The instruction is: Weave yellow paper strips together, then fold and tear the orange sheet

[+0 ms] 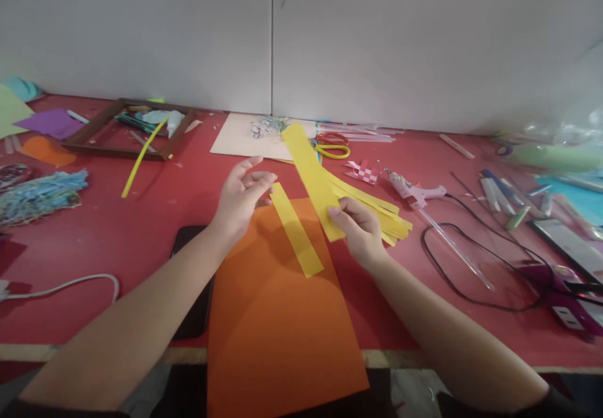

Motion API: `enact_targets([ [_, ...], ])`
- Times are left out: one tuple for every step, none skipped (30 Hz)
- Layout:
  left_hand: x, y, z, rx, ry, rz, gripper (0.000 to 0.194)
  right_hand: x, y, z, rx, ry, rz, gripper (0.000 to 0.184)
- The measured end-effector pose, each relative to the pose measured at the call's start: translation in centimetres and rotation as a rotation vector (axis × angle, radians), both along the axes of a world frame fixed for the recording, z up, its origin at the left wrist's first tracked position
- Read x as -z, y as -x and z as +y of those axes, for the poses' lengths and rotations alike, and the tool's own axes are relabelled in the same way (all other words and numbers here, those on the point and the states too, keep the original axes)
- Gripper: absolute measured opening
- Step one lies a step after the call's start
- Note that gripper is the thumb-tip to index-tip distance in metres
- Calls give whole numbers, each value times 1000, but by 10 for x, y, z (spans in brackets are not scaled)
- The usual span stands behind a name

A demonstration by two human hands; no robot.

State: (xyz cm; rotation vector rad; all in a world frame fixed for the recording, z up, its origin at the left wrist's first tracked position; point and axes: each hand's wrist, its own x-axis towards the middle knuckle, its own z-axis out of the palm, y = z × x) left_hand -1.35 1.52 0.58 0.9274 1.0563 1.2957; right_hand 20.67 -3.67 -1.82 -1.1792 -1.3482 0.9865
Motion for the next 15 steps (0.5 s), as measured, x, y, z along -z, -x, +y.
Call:
enact_targets([
  [0,0,0,-3,-18,27,56,0,-2,2,32,-9,-26,35],
  [0,0,0,4,-26,43,53,0,-3,4,51,-15,-47,33],
  [0,-1,-1,23,-22,46,50,0,-5,6,57,-23,-64,30],
  [0,-1,-1,59,-4,34,49,0,-5,7,50,-32,-82,29],
  [0,-2,-2,113,28,11,50,0,-6,8,35,-42,-102,27],
  [1,-2,-4,185,75,-16,53,0,-5,8,14,-56,-127,26],
  [1,-3,-6,270,133,-44,58,0,-4,8,-17,-71,-158,25],
  [2,-4,-7,356,191,-69,63,0,-3,7,-63,-83,-194,24],
  [3,-5,-9,435,240,-89,68,0,-2,5,-124,-89,-230,23],
  [3,-6,-11,498,271,-106,73,0,0,3,-190,-89,-262,22],
  [3,-7,-13,533,278,-117,75,0,2,0,-254,-82,-287,22],
  [3,-8,-13,543,263,-132,76,0,3,-2,-308,-65,-306,23],
  [2,-8,-13,524,239,-145,75,-1,4,-3,-342,-46,-319,24],
  [1,-8,-11,479,212,-155,73,-1,5,-4,-354,-31,-326,26],
  [0,-8,-9,404,177,-179,70,-1,6,-4,-344,-22,-326,29],
])
